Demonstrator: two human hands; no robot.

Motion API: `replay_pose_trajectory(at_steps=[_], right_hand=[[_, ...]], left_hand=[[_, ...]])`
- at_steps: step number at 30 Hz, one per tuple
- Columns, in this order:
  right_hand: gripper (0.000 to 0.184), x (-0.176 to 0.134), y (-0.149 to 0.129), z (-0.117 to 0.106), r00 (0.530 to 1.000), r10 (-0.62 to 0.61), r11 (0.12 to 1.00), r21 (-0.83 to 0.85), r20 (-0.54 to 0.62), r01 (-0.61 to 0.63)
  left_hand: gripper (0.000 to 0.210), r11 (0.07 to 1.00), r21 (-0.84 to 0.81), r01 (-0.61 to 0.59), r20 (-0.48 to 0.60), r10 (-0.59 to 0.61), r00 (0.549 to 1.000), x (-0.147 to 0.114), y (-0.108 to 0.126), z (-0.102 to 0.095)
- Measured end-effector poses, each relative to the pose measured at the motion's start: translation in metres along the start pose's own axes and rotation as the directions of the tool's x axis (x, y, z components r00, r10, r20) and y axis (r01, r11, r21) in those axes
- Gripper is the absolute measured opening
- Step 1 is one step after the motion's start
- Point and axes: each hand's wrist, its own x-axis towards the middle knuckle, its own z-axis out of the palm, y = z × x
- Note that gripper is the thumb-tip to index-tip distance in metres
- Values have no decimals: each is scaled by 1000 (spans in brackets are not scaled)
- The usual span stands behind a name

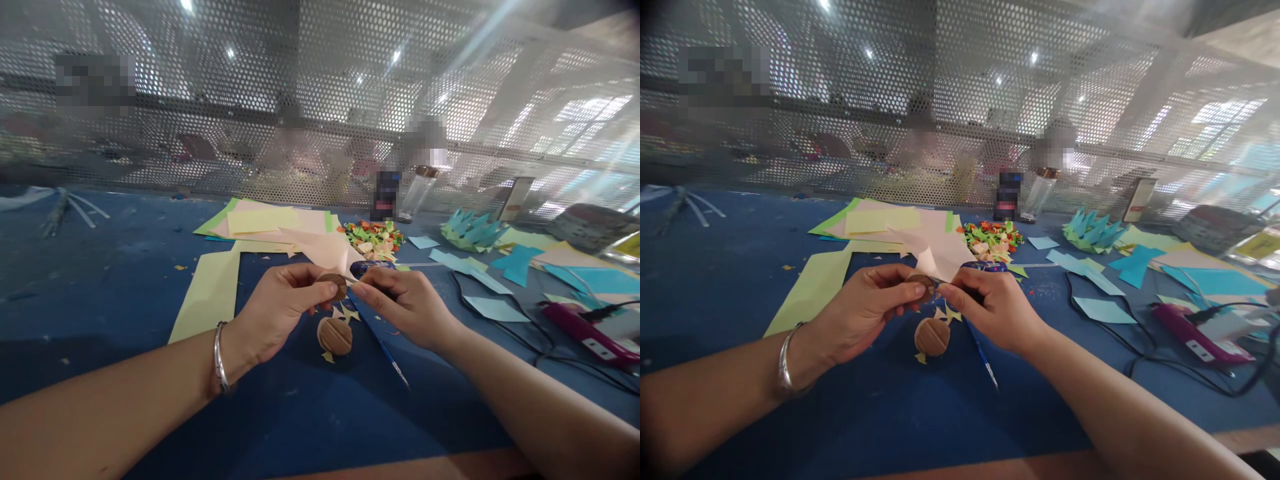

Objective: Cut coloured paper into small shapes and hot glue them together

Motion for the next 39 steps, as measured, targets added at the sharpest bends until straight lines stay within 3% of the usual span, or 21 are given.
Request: replay_pose_trajectory(at_steps=[11, 17, 39], right_hand=[[40, -1, -1, 0, 1000, -1, 997, -74, -9, 0], [40, -2, -1, -2, 1000, -24, 994, -107, -5, 24], [38, -3, -2, -2, 999, -44, 988, -151, 3, 44]], left_hand=[[7, 999, 24, -33, -7, 33, 999, -2, 0, 1], [2, 992, 84, -90, 39, 87, 995, 0, 1, 0], [7, 984, 142, -108, 33, 105, 994, 1, -2, -2]])
